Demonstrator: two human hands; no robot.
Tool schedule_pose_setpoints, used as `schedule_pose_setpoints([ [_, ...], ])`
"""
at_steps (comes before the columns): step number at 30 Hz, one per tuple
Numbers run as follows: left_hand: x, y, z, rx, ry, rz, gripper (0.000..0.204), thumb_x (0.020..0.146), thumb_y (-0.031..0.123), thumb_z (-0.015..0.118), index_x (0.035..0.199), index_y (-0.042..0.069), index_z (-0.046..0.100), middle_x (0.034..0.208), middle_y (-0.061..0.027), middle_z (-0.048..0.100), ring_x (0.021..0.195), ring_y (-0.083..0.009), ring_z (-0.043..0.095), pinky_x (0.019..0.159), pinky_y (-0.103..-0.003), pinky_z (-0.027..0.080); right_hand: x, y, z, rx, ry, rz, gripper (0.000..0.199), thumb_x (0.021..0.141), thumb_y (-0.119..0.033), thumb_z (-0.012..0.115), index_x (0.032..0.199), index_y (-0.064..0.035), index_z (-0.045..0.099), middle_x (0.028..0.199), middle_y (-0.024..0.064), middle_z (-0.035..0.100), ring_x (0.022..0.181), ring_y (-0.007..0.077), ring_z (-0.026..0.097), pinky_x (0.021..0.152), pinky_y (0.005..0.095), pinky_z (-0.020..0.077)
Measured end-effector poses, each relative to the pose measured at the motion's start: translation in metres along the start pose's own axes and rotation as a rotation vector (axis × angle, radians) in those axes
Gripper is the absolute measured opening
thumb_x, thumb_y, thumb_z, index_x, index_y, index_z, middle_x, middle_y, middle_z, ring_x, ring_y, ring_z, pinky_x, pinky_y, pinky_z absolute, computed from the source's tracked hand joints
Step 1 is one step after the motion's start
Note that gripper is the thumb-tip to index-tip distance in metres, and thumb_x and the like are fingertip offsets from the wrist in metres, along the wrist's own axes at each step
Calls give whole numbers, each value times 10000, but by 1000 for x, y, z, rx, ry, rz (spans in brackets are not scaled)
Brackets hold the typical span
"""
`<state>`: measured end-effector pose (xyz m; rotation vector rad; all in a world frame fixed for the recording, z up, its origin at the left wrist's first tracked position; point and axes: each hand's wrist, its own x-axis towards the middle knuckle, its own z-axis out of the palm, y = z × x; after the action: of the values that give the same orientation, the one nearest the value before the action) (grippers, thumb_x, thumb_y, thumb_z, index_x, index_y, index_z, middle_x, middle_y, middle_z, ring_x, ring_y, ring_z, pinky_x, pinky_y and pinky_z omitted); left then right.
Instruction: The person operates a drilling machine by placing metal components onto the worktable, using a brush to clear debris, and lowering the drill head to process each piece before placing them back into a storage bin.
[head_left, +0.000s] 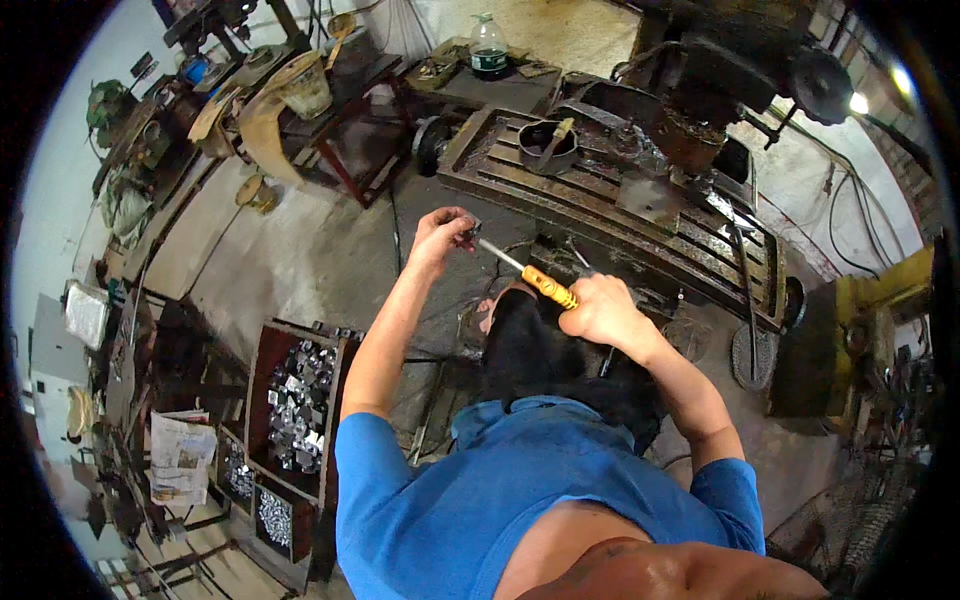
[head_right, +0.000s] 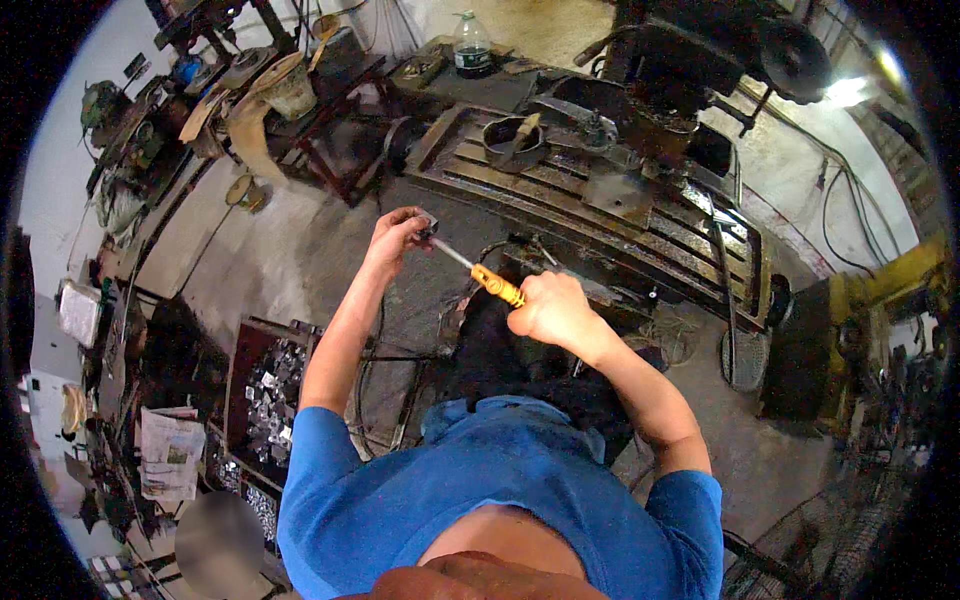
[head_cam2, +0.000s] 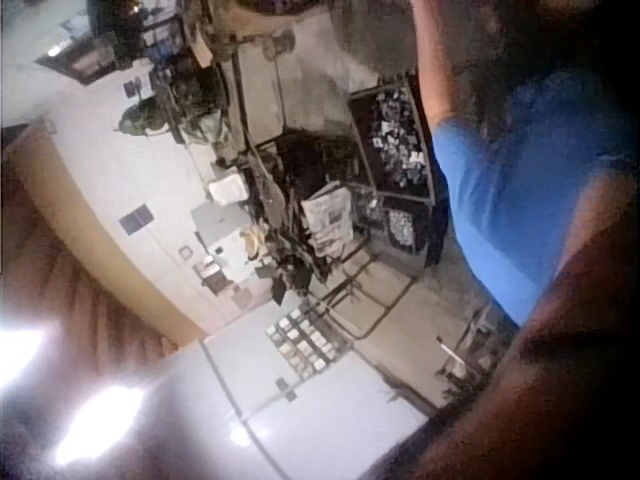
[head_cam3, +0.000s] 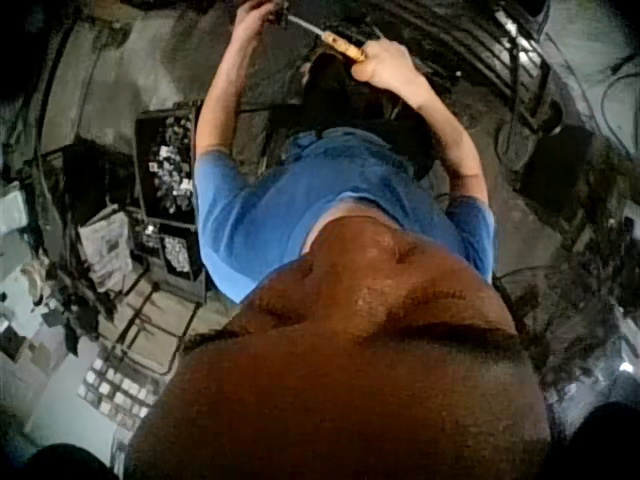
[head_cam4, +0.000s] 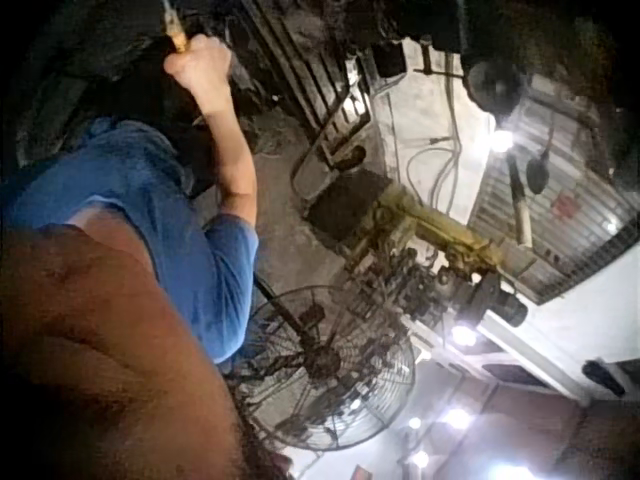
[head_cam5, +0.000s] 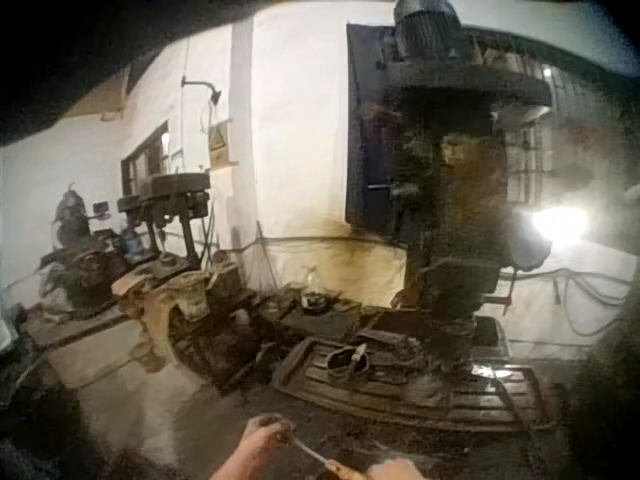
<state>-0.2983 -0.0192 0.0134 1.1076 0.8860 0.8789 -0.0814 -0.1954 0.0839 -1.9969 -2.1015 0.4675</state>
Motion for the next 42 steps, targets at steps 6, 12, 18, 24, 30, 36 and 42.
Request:
schedule_pose_setpoints([
  [6,37,-5,45,248,-76,24,258,714,54,618,934,-71,565,796,-114,609,653,-162,587,489,-286,487,-15,44,-22,-24,2,147,310,530,-254,549,675,10,624,696,239,589,696,383,588,659,408,482],
  [12,82,-4,147,877,-365,332,308,631,130,634,909,-2,624,710,-172,621,659,-203,618,580,-339,491,-60,117,-69,97,150,442,286,553,-238,559,692,11,587,687,239,582,691,373,588,656,416,470],
  [18,117,0,274,1767,-664,1105,174,643,105,602,815,81,589,892,-112,541,866,-298,548,843,-447,401,-104,150,-78,195,296,526,258,540,-211,546,628,30,523,648,268,540,660,425,540,646,456,436],
  [24,133,-24,298,1783,-755,1107,219,671,74,572,883,114,611,931,-77,528,988,-282,492,972,-463,308,-115,177,-74,520,676,254,328,555,-174,543,819,15,586,554,76,493,539,167,498,526,309,402],
  [30,124,-21,259,1140,-410,987,366,699,83,577,1063,123,582,1017,-92,561,930,-290,548,833,-434,424,-93,207,-52,1041,647,82,306,610,-65,505,881,15,621,633,-43,467,574,39,368,505,210,288],
  [36,116,-28,266,1346,-349,805,318,729,255,614,1016,118,598,928,-105,586,818,-306,586,697,-404,470,-63,264,62,687,712,480,266,588,-166,590,777,11,652,549,79,576,552,137,557,542,283,423],
  [42,141,-41,298,1388,-326,845,223,728,223,606,913,98,599,894,-144,592,769,-329,592,648,-422,475,-97,252,56,479,657,669,342,576,-209,586,839,-1,654,767,203,625,742,318,625,715,358,487],
])
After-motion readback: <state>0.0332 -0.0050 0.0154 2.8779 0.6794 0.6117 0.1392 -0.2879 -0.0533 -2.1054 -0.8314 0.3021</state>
